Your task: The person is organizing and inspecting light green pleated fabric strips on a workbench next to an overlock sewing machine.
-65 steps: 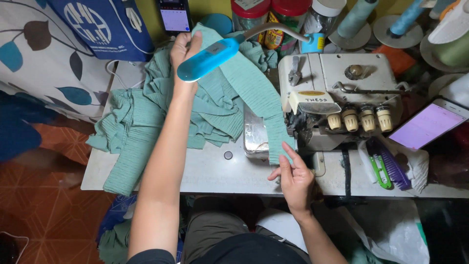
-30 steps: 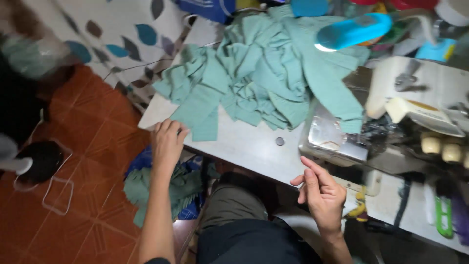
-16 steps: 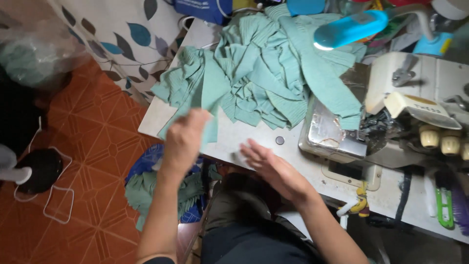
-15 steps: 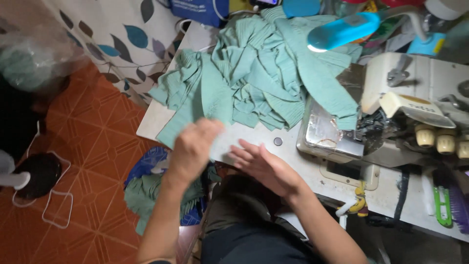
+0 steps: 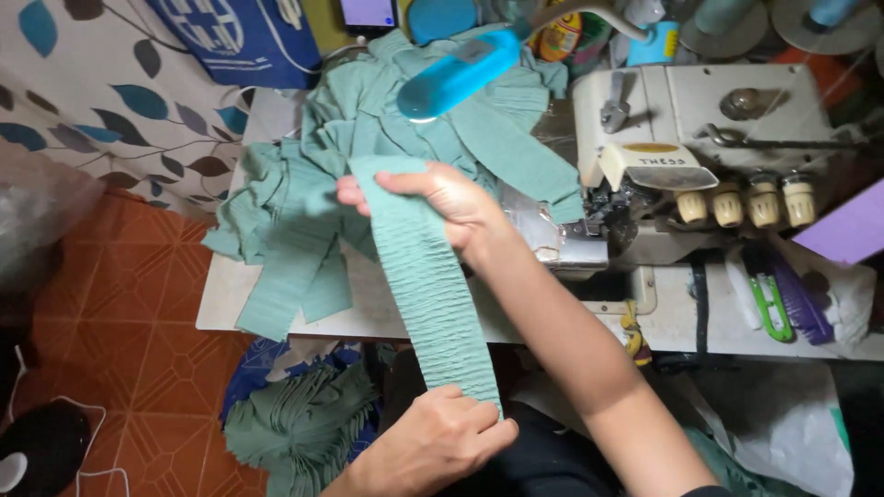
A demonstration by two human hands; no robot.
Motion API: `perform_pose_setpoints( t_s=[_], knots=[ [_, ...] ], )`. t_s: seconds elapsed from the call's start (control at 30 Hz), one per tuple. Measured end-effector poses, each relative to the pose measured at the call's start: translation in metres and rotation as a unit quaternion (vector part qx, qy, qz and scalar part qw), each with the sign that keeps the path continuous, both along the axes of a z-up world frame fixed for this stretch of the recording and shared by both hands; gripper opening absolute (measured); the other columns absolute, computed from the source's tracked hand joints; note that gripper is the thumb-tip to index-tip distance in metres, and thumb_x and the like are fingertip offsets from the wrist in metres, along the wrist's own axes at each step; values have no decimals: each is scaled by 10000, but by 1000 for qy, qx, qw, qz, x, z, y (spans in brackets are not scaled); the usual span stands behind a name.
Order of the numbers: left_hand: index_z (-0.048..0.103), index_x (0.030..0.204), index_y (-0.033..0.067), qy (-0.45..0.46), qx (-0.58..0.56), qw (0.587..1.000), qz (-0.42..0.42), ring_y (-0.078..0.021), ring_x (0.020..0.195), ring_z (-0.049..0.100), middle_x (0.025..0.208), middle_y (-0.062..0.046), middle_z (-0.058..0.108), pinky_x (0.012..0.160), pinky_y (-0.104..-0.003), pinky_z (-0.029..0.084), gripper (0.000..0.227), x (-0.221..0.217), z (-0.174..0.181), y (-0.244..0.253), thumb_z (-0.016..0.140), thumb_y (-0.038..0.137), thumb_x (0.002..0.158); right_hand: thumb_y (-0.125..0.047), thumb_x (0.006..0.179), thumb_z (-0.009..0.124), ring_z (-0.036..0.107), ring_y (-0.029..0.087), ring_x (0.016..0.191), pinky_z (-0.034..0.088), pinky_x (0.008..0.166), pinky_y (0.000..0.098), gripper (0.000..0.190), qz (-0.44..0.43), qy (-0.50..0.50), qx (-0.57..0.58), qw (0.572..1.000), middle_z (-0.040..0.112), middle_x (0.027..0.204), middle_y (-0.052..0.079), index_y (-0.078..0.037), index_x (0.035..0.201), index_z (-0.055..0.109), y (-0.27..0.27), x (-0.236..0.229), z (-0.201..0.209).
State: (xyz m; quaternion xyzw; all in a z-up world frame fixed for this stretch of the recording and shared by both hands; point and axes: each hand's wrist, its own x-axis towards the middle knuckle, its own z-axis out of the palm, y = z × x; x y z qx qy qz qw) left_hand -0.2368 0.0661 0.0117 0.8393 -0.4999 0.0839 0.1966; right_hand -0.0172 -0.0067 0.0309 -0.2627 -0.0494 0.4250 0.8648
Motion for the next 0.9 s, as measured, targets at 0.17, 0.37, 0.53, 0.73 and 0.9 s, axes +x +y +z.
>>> perform_pose_setpoints(
  t_s=[0.17, 0.37, 0.53, 0.73, 0.9],
  knots=[
    [545, 1018, 67, 23, -16, 998, -47, -196, 565, 480, 703, -18, 461, 586, -333, 359, 97, 11, 3, -12, 588, 133, 961, -50, 877, 580, 649, 383, 1065, 578, 882, 392, 451, -169, -145, -72, 972, 586, 1235, 329, 184, 1250, 482, -73, -28, 20],
    [515, 1288, 54, -1, -110, 993, 47, -372, 1255, 507, 1332, -181, 514, 988, -503, 424, 457, 59, 22, -33, 647, 321, 942, -138, 885, 597, 687, 271, 932, 564, 831, 342, 308, -322, -93, -252, 908, 693, 1097, 213, 74, 1104, 640, -130, -108, -51],
    [442, 1391, 20, -48, -38, 991, 115, -332, 1391, 414, 1491, -166, 416, 1075, -535, 336, 474, 97, -24, -61, 547, 270, 1002, -40, 945, 531, 678, 215, 840, 547, 785, 315, 175, -356, -59, -229, 904, 707, 977, 170, 48, 1069, 619, -147, -161, -127],
    [456, 1396, 30, -124, 6, 981, 146, -304, 1372, 440, 1468, -128, 460, 1034, -503, 360, 453, 94, -28, -73, 514, 274, 1018, -6, 920, 545, 591, 187, 1049, 465, 974, 351, 177, -333, -57, -235, 911, 654, 1120, 128, 25, 1083, 608, -148, -193, -124],
    [475, 1367, 9, -98, -18, 988, 116, -324, 1376, 430, 1438, -152, 478, 1052, -545, 338, 435, 96, -25, -76, 539, 241, 1005, -49, 918, 552, 579, 152, 1089, 448, 992, 325, 257, -312, -121, -305, 892, 679, 1149, 103, 32, 1146, 639, -149, -199, -118]
  ],
)
